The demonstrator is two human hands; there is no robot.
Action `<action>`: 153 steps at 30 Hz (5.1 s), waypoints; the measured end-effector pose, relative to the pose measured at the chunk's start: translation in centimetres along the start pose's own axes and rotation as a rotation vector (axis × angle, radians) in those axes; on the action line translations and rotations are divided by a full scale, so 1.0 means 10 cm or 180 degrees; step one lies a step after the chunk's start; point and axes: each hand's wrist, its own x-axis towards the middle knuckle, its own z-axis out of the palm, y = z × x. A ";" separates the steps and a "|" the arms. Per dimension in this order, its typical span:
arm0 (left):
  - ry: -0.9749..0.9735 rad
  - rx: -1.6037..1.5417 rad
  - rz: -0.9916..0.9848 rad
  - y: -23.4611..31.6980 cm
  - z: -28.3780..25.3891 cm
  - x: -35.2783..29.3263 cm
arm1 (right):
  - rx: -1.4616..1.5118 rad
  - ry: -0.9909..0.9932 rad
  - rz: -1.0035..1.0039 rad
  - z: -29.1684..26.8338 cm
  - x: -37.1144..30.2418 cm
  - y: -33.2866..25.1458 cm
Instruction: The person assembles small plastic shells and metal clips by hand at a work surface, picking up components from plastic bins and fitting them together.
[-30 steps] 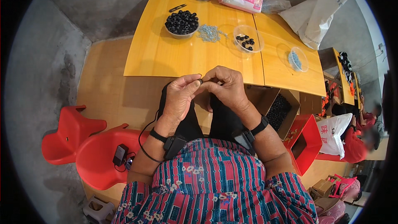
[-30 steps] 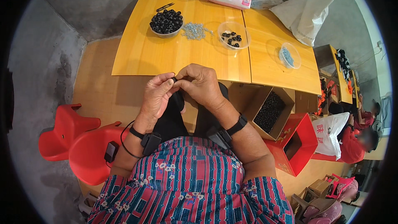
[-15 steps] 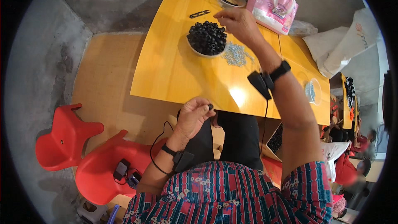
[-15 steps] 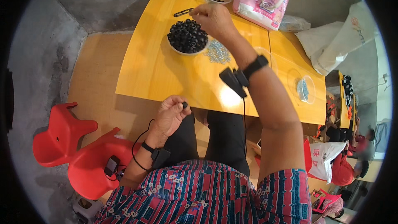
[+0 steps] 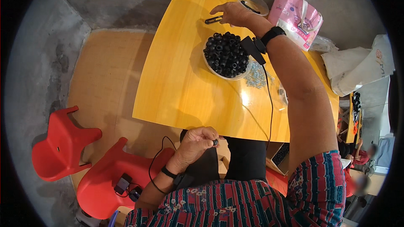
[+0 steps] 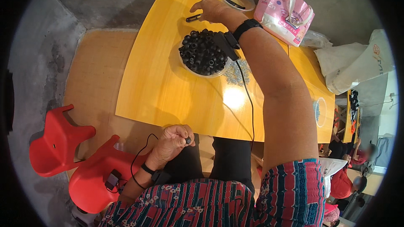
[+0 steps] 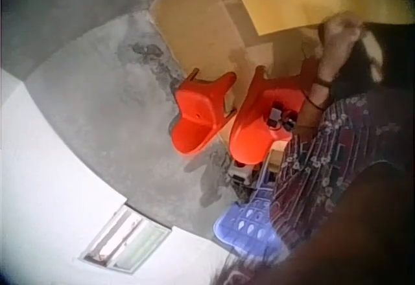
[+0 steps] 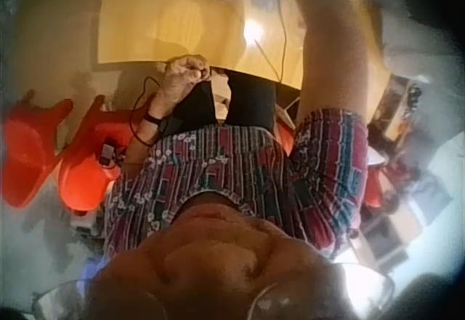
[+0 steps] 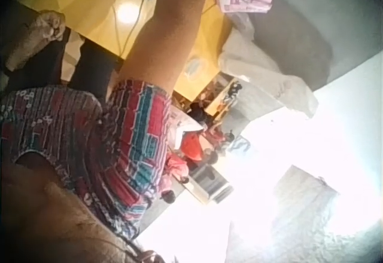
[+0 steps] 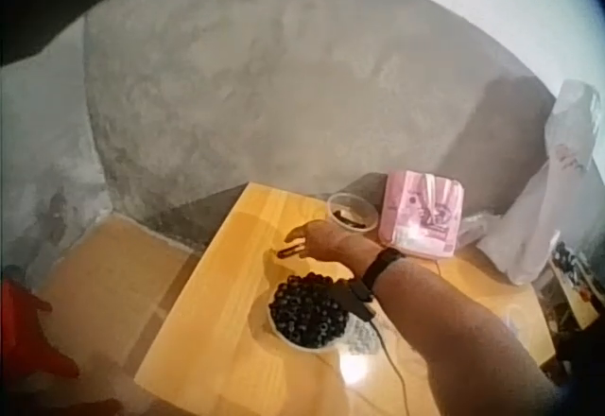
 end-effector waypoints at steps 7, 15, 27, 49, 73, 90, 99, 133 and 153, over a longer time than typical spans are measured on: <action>-0.0010 -0.0127 -0.0110 0.00 0.01 0.01 | -0.0378 0.0069 -0.0421 0.12 0.24 0.20; 0.0006 0.0034 -0.0136 0.01 0.04 -0.01 | -0.0684 -0.0170 -0.0390 0.20 0.34 0.18; 0.0022 0.0224 -0.0144 0.01 0.04 0.00 | -0.0509 0.0278 -0.0682 0.31 0.35 0.36; 0.0052 -0.0287 0.0504 -0.35 0.99 -0.33 | 0.5960 0.2550 -0.0582 0.20 -3.61 -1.23; -0.0096 0.0615 0.0711 -0.29 1.07 -0.21 | 0.4941 0.1360 0.0456 0.73 -3.89 -1.67; -0.0277 0.0547 0.0742 -0.29 1.08 -0.23 | 0.4151 0.1687 0.0458 0.54 -3.92 -1.79; -0.0248 0.0550 0.0725 -0.29 1.03 -0.21 | 0.3856 0.1717 0.0650 0.54 -3.92 -1.77; -0.0204 0.0680 0.0730 -0.27 1.05 -0.20 | 0.3399 0.1837 0.0581 0.52 -3.94 -1.76; -0.0218 -0.0018 0.0160 -0.34 1.07 -0.18 | 0.4943 0.1768 0.0545 0.61 -3.84 -1.74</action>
